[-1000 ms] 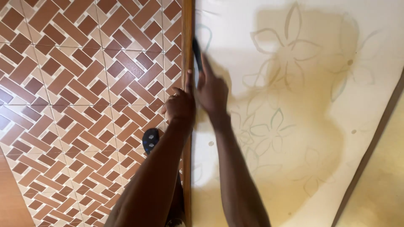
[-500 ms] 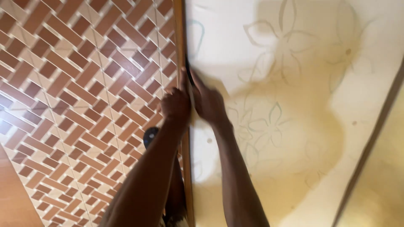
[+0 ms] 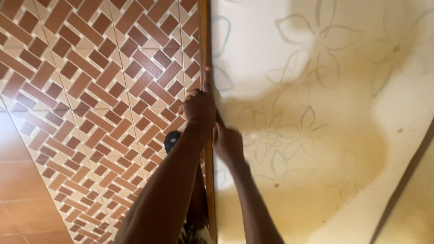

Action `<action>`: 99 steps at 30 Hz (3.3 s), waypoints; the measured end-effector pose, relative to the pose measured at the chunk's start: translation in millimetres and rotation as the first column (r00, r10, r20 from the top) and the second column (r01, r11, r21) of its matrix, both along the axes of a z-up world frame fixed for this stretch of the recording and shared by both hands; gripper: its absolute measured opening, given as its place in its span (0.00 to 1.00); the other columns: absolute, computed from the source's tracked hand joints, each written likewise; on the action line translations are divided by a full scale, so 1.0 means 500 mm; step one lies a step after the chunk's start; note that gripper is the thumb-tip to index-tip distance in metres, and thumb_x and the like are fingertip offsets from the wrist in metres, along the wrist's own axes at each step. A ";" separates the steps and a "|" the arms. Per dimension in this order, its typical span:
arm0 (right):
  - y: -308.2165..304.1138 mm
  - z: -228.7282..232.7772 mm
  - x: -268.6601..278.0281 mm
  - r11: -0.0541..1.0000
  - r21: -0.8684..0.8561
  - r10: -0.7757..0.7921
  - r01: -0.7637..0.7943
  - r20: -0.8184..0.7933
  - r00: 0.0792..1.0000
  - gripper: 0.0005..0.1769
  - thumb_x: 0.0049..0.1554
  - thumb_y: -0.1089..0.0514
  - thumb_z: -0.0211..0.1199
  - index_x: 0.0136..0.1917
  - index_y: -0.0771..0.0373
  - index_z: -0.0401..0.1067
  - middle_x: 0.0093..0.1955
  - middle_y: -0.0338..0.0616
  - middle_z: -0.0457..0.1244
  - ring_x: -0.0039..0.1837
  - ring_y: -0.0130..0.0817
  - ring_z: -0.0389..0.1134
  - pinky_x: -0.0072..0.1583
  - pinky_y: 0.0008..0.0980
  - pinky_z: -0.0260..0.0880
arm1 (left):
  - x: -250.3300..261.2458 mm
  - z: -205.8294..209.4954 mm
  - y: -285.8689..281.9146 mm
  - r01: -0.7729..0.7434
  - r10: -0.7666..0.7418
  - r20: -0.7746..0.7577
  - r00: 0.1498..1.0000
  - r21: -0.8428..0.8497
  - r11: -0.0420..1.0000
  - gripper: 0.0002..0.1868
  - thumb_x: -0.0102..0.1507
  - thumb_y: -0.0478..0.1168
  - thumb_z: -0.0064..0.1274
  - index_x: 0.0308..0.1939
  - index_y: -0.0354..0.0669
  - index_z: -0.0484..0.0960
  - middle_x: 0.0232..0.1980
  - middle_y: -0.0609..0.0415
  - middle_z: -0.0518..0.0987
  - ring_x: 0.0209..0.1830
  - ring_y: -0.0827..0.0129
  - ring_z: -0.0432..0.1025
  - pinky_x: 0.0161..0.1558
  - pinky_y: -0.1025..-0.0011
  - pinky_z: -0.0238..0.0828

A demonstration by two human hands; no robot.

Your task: Brushing the edges and surface of a mattress with a small tool.

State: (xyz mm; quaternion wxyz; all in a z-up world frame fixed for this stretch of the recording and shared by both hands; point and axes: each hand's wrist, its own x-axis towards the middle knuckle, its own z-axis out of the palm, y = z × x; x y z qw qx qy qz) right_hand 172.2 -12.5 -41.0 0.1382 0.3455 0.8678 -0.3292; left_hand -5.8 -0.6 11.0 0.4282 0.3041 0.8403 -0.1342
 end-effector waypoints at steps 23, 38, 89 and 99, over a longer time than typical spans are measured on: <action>0.234 0.023 -0.241 0.936 -0.106 -0.351 0.336 -0.367 0.862 0.34 0.67 0.60 0.52 0.83 0.48 0.50 0.40 0.60 0.68 0.38 0.53 0.71 0.41 0.51 0.68 | 0.010 -0.011 0.000 0.093 -0.095 -0.045 0.994 -0.061 0.994 0.84 0.46 0.53 0.77 0.78 0.47 0.15 0.64 0.29 0.72 0.50 0.43 0.77 0.37 0.43 0.79; 0.211 -0.063 -0.384 0.846 -0.119 -0.516 0.520 -0.429 0.741 0.30 0.65 0.58 0.52 0.80 0.55 0.58 0.64 0.60 0.68 0.59 0.58 0.74 0.63 0.51 0.73 | 0.037 -0.112 -0.048 0.210 -0.216 -0.097 0.971 -0.071 0.975 0.65 0.52 0.55 0.69 0.74 0.34 0.36 0.64 0.27 0.70 0.49 0.42 0.77 0.31 0.47 0.81; 0.410 -0.011 -0.568 0.818 -0.179 -0.572 0.546 -0.158 0.805 0.20 0.65 0.56 0.51 0.68 0.61 0.69 0.44 0.49 0.73 0.29 0.31 0.72 0.33 0.32 0.74 | -0.243 -0.086 -0.068 -0.411 0.238 0.343 0.908 0.628 0.661 0.30 0.67 0.50 0.54 0.71 0.45 0.69 0.52 0.40 0.82 0.41 0.53 0.82 0.48 0.57 0.78; 0.306 0.063 -0.418 0.914 -0.168 -0.405 0.370 -0.445 0.799 0.27 0.62 0.64 0.50 0.73 0.61 0.70 0.38 0.43 0.65 0.37 0.30 0.64 0.39 0.32 0.66 | -0.289 -0.190 0.256 -0.532 0.600 0.169 0.782 0.683 0.500 0.35 0.75 0.60 0.23 0.44 0.41 0.83 0.38 0.42 0.84 0.42 0.48 0.81 0.51 0.49 0.77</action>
